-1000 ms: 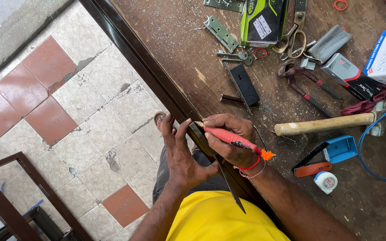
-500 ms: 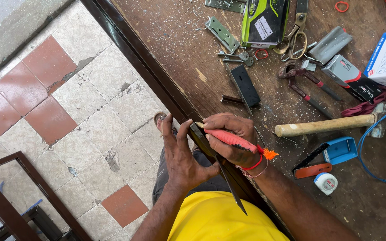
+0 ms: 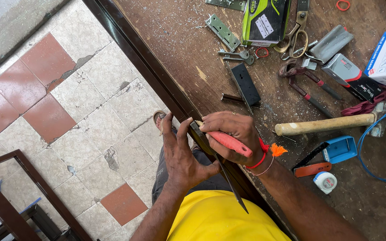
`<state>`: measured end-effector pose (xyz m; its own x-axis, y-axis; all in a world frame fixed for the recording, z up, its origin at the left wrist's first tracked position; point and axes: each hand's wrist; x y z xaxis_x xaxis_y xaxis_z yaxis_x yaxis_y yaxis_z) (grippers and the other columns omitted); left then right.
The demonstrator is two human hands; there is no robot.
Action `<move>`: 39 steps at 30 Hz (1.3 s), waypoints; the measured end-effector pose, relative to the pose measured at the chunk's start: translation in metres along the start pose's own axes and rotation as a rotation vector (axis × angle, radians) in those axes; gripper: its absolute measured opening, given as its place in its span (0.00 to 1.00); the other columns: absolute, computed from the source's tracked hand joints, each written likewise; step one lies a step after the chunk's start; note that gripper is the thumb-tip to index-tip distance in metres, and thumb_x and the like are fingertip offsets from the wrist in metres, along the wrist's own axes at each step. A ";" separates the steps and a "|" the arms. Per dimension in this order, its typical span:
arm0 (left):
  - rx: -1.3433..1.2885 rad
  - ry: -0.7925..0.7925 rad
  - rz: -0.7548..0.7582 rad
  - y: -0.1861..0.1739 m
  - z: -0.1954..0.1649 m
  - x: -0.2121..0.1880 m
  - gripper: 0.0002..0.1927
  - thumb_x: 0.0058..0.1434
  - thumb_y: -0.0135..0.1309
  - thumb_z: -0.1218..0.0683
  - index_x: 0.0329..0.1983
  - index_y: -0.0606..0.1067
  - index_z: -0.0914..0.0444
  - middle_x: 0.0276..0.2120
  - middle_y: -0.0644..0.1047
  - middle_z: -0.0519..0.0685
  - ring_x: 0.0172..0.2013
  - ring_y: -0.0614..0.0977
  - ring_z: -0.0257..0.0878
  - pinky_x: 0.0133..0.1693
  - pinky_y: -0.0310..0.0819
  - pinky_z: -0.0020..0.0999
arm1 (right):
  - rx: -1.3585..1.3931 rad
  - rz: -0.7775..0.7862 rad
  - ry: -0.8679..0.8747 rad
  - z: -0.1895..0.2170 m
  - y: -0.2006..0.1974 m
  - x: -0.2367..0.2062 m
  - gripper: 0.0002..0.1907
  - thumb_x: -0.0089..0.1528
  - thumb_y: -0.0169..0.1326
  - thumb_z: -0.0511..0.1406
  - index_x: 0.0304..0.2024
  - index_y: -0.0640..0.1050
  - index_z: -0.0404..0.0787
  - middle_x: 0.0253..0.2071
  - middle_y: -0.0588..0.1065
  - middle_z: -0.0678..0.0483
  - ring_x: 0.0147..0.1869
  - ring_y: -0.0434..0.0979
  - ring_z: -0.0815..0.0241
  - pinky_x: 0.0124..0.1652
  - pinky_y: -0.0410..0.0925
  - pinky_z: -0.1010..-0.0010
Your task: The person marks a dark brown metal frame using a square and pencil, then cuts a white plastic strip with a jigsaw. They drill a hole into the frame and hammer a small orange plastic piece into place using a hammer.
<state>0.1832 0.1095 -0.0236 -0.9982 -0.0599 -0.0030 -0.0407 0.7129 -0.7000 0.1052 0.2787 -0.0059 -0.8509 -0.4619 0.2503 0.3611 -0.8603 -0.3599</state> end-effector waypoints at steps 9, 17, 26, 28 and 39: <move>0.012 -0.022 0.013 -0.001 0.000 -0.001 0.63 0.30 0.73 0.42 0.70 0.54 0.51 0.69 0.50 0.68 0.70 0.56 0.71 0.62 0.59 0.70 | 0.013 -0.007 0.036 0.004 0.000 0.002 0.11 0.56 0.59 0.28 0.41 0.82 0.37 0.40 0.82 0.50 0.52 0.86 0.51 0.53 0.78 0.64; 0.032 -0.020 0.019 0.002 0.002 -0.002 0.63 0.32 0.73 0.41 0.71 0.53 0.50 0.68 0.50 0.67 0.71 0.55 0.71 0.62 0.58 0.72 | 0.034 -0.009 0.071 0.007 -0.003 -0.006 0.10 0.56 0.59 0.28 0.41 0.82 0.37 0.40 0.82 0.50 0.54 0.86 0.51 0.53 0.78 0.65; 0.007 0.013 -0.029 0.004 0.002 -0.004 0.62 0.36 0.74 0.40 0.72 0.53 0.50 0.70 0.51 0.67 0.72 0.56 0.69 0.65 0.59 0.69 | 0.003 0.012 0.089 0.012 -0.011 -0.032 0.11 0.55 0.60 0.28 0.41 0.81 0.37 0.41 0.82 0.50 0.53 0.86 0.51 0.52 0.78 0.64; 0.007 0.017 -0.029 0.004 0.002 -0.004 0.62 0.36 0.73 0.40 0.72 0.53 0.50 0.70 0.51 0.67 0.72 0.56 0.69 0.65 0.60 0.68 | -0.007 0.023 0.092 0.013 -0.014 -0.040 0.11 0.56 0.60 0.28 0.41 0.81 0.37 0.41 0.82 0.50 0.53 0.86 0.51 0.52 0.78 0.64; 0.016 0.017 -0.002 0.004 0.000 -0.007 0.62 0.39 0.74 0.35 0.73 0.52 0.50 0.69 0.50 0.67 0.73 0.53 0.70 0.67 0.58 0.68 | 0.008 0.039 0.123 0.019 -0.024 -0.067 0.11 0.54 0.59 0.26 0.40 0.80 0.35 0.40 0.82 0.48 0.52 0.86 0.49 0.52 0.78 0.64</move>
<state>0.1896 0.1130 -0.0266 -0.9987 -0.0491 0.0101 -0.0416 0.7013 -0.7117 0.1613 0.3260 0.0032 -0.8765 -0.4652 0.1243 0.3970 -0.8442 -0.3602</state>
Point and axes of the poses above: each hand's wrist, its own x-axis towards the middle knuckle, its own y-axis out of the palm, z = x × y
